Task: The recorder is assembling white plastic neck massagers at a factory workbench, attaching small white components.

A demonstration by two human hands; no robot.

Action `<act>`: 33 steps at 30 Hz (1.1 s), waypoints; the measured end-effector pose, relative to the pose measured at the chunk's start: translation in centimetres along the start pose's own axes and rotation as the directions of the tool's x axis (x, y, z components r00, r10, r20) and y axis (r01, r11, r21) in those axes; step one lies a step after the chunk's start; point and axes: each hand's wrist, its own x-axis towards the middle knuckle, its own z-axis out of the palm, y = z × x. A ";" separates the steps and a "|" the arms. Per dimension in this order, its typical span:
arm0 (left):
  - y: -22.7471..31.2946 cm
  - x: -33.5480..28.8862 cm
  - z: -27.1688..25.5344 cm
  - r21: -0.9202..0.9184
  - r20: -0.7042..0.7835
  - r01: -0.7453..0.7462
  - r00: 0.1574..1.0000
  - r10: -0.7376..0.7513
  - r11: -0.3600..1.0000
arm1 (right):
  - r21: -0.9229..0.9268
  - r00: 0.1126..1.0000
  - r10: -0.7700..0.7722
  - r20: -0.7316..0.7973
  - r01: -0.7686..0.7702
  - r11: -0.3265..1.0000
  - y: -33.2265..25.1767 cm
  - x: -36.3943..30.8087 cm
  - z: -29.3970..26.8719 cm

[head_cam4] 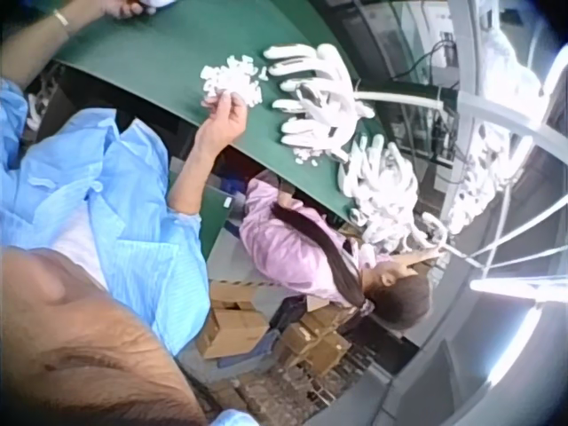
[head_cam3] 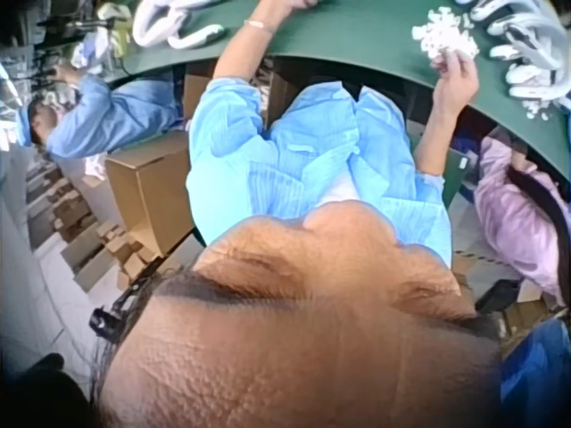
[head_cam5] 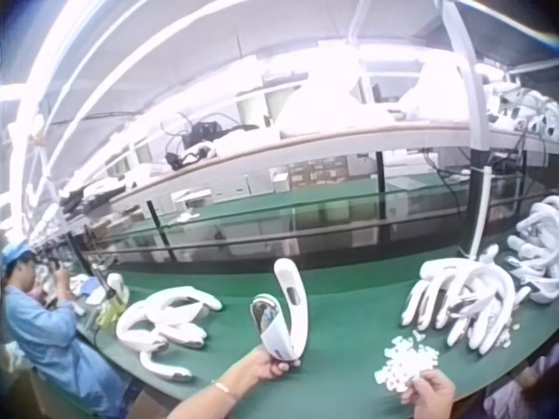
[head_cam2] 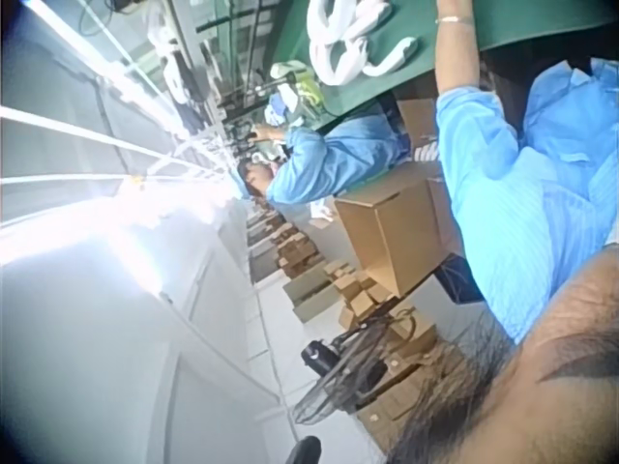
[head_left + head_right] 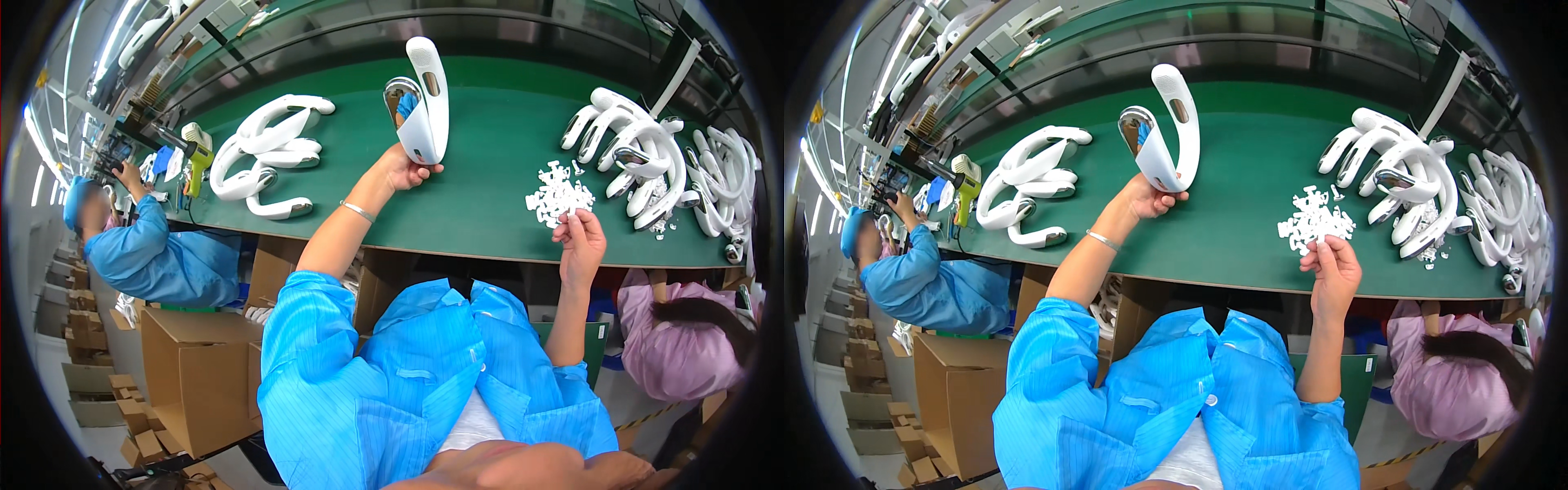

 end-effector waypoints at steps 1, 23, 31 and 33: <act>-0.3 0.2 -0.3 0.006 0.017 -0.008 1.000 0.008 1.000 | -0.012 1.000 0.010 0.012 -0.010 1.000 -0.1 0.0 0.1; -2.5 -4.3 3.4 0.152 0.546 -0.065 0.837 -0.029 0.986 | -0.236 0.720 -0.413 0.557 0.615 0.753 -1.3 4.9 6.7; -6.6 -3.4 5.2 0.009 0.262 -0.677 0.712 0.652 0.736 | -0.176 0.898 -0.420 0.129 0.438 0.882 1.2 3.9 7.6; -7.5 -2.5 6.3 0.312 0.184 -0.790 0.596 0.782 0.528 | -0.226 0.921 -0.389 0.007 0.381 0.897 1.4 3.3 8.4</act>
